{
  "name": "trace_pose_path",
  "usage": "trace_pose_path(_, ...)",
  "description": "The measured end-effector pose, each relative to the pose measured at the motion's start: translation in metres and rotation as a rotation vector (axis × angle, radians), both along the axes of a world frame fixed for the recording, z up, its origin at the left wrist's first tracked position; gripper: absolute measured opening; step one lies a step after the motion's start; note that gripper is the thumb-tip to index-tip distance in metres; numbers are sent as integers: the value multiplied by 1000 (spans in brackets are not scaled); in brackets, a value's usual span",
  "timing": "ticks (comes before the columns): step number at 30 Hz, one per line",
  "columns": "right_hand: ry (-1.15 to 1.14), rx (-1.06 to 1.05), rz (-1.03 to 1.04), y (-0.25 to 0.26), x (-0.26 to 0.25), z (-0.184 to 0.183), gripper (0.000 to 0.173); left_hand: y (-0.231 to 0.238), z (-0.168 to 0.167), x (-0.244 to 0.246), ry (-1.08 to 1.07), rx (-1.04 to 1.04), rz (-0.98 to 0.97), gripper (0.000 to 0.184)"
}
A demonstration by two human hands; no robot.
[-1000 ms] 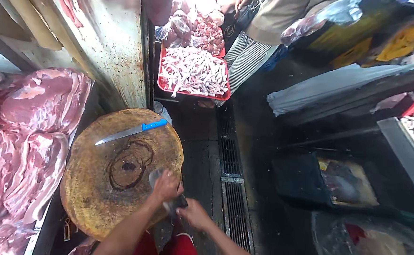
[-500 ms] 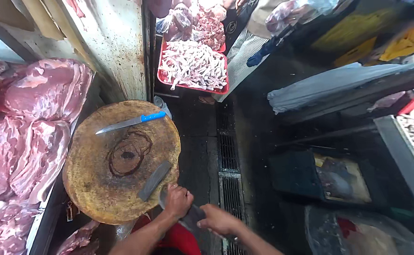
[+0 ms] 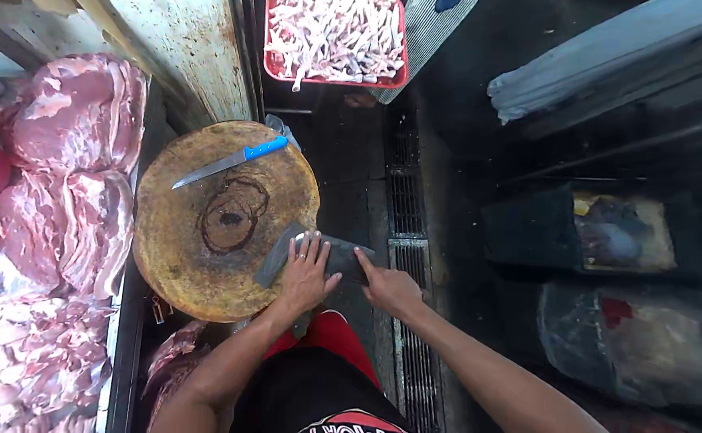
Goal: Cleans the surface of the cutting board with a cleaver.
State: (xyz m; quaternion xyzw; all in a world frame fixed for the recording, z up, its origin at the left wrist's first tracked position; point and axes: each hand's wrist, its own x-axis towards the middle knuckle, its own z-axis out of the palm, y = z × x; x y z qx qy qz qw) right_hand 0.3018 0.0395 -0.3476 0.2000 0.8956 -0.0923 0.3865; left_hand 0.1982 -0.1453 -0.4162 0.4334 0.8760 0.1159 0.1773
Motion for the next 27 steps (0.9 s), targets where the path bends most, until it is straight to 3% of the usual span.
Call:
trace_pose_path(3,-26,-73,80,-6,-12,-32,89,-24,-24,7,-43,-90,27,89)
trace_pose_path(6,49,-211,186,-28,-48,-47,86,-67,-36,1,88,-76,177,81)
trace_pose_path(10,94,-419,358,-108,-86,-58,90,-167,-34,24,181,-137,408,83)
trace_pose_path(13,117,-486,461,-136,-74,-58,91,-195,-22,58,244,-205,471,85)
trace_pose_path(16,69,-411,327,-79,-51,-47,89,-131,-21,52,197,-184,354,82)
trace_pose_path(20,50,-196,-4,57,-8,-33,86,33,-4,-2,-42,-56,76,75)
trace_pose_path(22,44,-93,-129,115,29,-33,84,74,9,-15,-72,-15,112,81)
trace_pose_path(24,38,-40,-262,159,71,-31,83,65,22,-15,-21,-7,327,89)
trace_pose_path(27,75,-96,-459,185,135,-32,76,-3,31,-6,13,-179,627,100)
